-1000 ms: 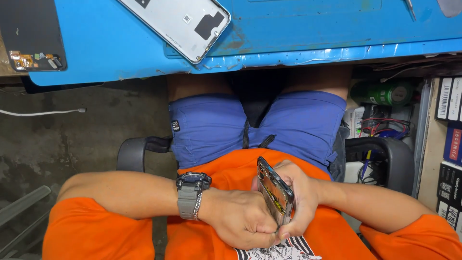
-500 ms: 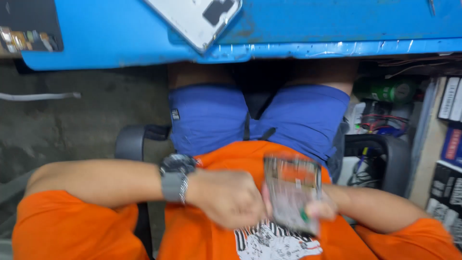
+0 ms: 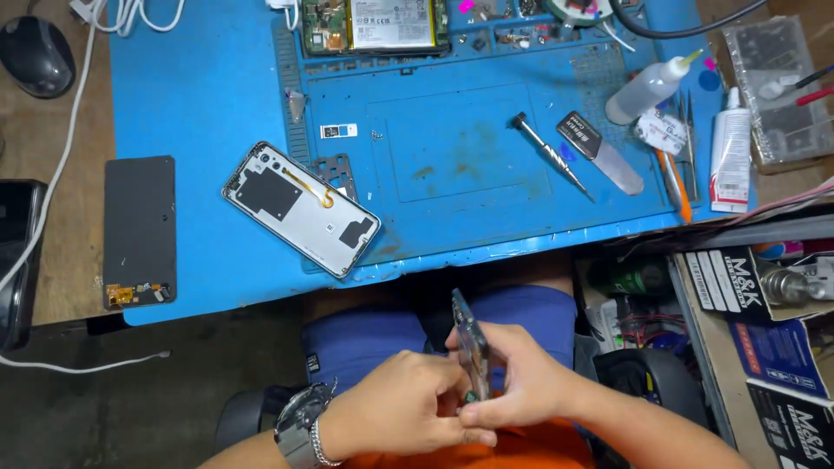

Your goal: Removing a lithium-ion battery from a mobile phone frame during a repair process.

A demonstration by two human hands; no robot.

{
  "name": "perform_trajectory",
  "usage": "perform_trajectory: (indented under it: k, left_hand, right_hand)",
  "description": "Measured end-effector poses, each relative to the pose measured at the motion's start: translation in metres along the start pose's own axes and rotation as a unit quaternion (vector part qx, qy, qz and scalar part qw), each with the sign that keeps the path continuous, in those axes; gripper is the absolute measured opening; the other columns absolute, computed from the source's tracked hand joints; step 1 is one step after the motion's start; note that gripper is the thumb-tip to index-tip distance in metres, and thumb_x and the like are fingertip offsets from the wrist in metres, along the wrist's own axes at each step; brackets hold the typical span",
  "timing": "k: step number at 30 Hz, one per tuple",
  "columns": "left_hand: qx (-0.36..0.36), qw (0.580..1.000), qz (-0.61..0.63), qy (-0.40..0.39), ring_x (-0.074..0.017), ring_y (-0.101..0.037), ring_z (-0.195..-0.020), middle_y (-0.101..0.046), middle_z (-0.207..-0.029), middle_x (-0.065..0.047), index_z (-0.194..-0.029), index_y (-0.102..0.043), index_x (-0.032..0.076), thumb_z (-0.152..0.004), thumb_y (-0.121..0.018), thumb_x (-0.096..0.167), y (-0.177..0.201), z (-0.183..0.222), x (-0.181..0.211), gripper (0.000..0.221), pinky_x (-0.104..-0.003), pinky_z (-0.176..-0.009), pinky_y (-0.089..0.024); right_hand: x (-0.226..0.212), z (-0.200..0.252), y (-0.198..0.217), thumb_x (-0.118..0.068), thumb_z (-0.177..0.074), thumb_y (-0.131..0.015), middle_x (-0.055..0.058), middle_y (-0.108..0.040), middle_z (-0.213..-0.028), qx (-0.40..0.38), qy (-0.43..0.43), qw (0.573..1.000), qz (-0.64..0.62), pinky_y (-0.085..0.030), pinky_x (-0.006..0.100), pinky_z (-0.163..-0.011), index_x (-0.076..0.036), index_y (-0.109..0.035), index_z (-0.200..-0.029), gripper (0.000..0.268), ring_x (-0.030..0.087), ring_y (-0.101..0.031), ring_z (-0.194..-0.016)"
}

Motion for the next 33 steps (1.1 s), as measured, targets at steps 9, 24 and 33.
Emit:
perform_trajectory:
  k: [9, 24, 33]
  left_hand:
    - [-0.014, 0.981, 0.14, -0.133, -0.0116, -0.068, -0.07, -0.076, -0.084, 0.004, -0.097, -0.079, 0.023, -0.101, -0.064, 0.03, -0.016, -0.002, -0.017, 0.017, -0.028, -0.064, -0.052]
    - [0.085, 0.968, 0.147, -0.185, -0.0117, -0.041, -0.05, -0.046, -0.051, 0.003, -0.057, -0.048, 0.014, -0.091, -0.067, 0.013, -0.024, -0.009, -0.017, 0.039, -0.03, -0.048, -0.033]
    - [-0.018, 0.993, 0.038, -0.115, -0.0185, -0.048, -0.045, -0.055, -0.053, 0.0, -0.075, -0.072, 0.021, -0.104, -0.058, 0.043, -0.012, -0.001, -0.011, 0.039, -0.034, -0.05, -0.041]
  right_hand:
    - [0.018, 0.006, -0.003, -0.051, -0.07, -0.09, 0.005, -0.066, -0.096, -0.081, -0.045, 0.986, -0.138, -0.057, 0.029, -0.07, -0.004, -0.057, -0.128, 0.082, 0.011, -0.062, -0.079]
    - [0.027, 0.006, -0.002, -0.044, -0.071, -0.088, 0.007, -0.073, -0.113, -0.068, -0.063, 0.984, -0.154, -0.059, 0.034, -0.092, 0.001, -0.051, -0.14, 0.09, 0.015, -0.07, -0.102]
    - [0.026, 0.003, 0.001, -0.041, -0.07, -0.091, 0.005, -0.07, -0.114, -0.106, -0.054, 0.987, -0.105, -0.064, 0.034, -0.089, -0.004, -0.056, -0.136, 0.084, 0.013, -0.07, -0.095]
Point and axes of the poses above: each hand's wrist, its own z-axis away from the middle knuckle, its own y-axis out of the back of the hand, x = y × z, the point moved 1 cm from there along -z, towards the middle knuckle
